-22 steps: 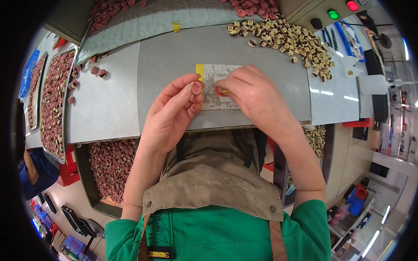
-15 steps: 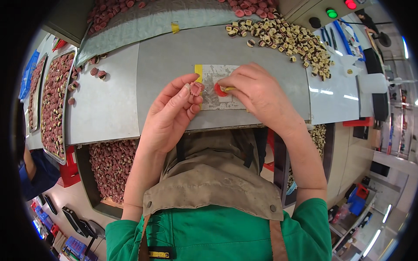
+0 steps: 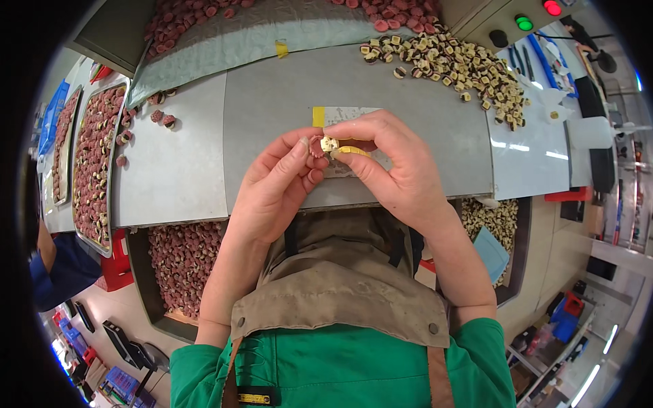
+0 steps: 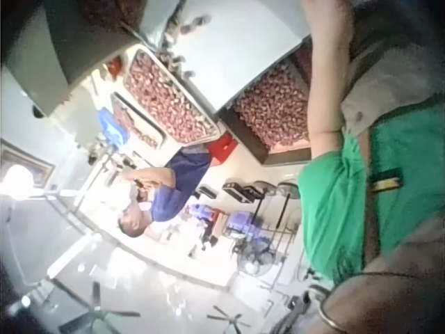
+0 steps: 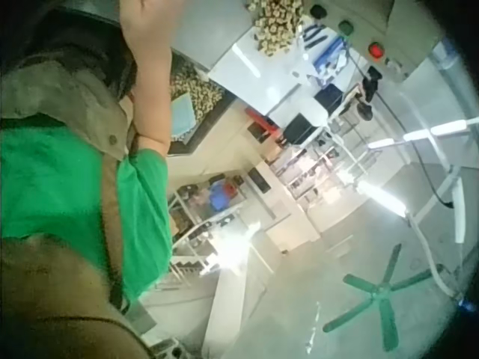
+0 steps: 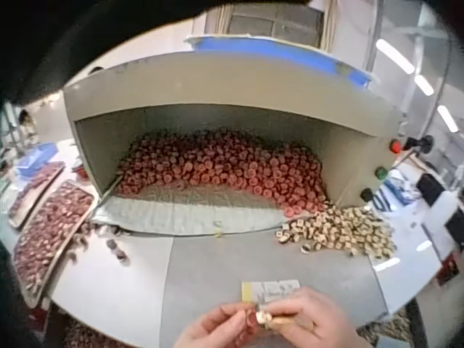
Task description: The person dispenses adhesive from a squeeze bottle onto a cap, then repeatedly picks up figurine components, dips them in the adhesive, and attaches them together by hand.
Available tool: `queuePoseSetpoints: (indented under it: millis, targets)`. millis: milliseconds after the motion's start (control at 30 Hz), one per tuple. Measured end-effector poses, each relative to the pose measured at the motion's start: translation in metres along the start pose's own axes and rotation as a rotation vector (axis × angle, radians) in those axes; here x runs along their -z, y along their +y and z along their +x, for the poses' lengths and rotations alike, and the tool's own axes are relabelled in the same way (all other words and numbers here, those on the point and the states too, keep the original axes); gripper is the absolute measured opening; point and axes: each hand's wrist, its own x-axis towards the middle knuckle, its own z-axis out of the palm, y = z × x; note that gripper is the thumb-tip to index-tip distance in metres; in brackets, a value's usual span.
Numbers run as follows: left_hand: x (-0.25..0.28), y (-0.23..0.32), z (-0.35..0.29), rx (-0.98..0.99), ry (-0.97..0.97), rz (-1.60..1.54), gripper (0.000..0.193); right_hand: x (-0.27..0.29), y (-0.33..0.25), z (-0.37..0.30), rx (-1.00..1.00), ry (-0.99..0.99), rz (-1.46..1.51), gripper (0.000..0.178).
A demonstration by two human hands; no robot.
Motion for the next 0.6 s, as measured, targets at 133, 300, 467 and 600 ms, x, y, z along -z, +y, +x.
queuePoseSetpoints:
  millis: [133, 300, 467, 600]
  targets:
    - [0.001, -0.002, 0.001, -0.008, -0.005, 0.002, 0.031, -0.002, -0.005, 0.004, 0.070, -0.016, -0.149, 0.023]
    - [-0.002, -0.004, -0.001, -0.035, 0.021, -0.004, 0.031, -0.009, -0.007, 0.007, 0.158, 0.042, -0.297, 0.021]
    - [-0.012, -0.021, -0.007, -0.441, 0.171, 0.373, 0.027, -0.020, -0.010, -0.002, 0.067, 0.125, -0.206, 0.022]
    - [-0.011, -0.016, -0.005, -0.414, 0.157, 0.376, 0.025, -0.018, -0.003, -0.005, 0.113, 0.133, -0.299, 0.024]
